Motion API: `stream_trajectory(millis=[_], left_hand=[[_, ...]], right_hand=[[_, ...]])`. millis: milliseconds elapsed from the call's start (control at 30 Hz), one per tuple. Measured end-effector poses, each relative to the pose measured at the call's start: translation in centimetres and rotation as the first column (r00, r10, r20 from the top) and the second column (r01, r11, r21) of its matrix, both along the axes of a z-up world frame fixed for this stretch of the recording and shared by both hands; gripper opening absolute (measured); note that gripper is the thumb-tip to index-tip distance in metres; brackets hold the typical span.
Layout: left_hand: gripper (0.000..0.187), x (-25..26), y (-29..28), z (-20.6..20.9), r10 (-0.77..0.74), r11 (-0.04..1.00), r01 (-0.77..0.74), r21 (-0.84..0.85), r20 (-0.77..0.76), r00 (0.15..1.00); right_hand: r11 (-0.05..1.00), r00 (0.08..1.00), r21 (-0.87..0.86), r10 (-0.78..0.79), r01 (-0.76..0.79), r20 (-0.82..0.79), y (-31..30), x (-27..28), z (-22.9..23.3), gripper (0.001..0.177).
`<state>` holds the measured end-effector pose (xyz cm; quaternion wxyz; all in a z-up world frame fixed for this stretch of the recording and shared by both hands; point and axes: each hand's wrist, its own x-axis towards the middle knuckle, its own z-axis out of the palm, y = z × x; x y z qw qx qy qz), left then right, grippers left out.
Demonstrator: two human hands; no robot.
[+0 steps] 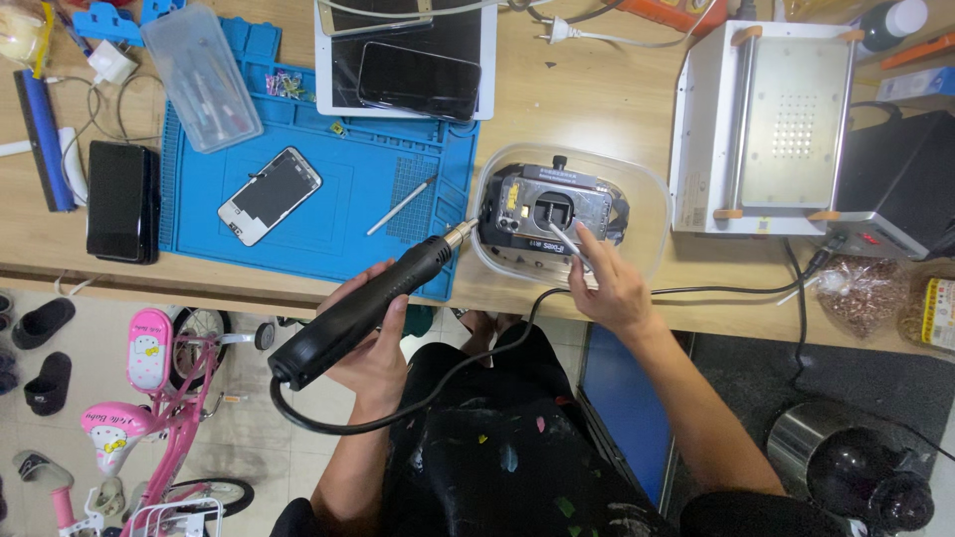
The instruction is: The person uses a hot air gun to heat a component on a disassembled electronic device held in a plastic container, then uses a metal tool to scrape and adjust the area. The person works at a cluttered desk with various tools and electronic parts.
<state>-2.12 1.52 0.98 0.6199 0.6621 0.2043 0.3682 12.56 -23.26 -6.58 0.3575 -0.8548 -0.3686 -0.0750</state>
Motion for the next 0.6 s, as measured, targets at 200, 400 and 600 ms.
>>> stream_trajectory(millis=[200, 400, 600], left_hand=[[0.042, -0.8, -0.8, 0.4, -0.027, 0.999, 0.028, 0.04, -0.024, 0.999], [0.045, -2.5, -2.0, 0.3, -0.134, 0.986, 0.134, -0.098, 0.0, 0.991], [0.046, -2.5, -2.9, -0.2, -0.146, 0.981, 0.141, -0.136, -0.023, 0.989]], right_hand=[[0.997, 0.996, 0.035, 0.072, -0.07, -0.061, -3.1, 3.3, 0.9, 0.026], [0.992, 0.96, 0.056, 0.126, -0.116, -0.249, -2.8, 3.1, 2.7, 0.023], [0.992, 0.976, 0.087, 0.103, -0.087, -0.194, -2.4, 2.5, 2.4, 0.021]])
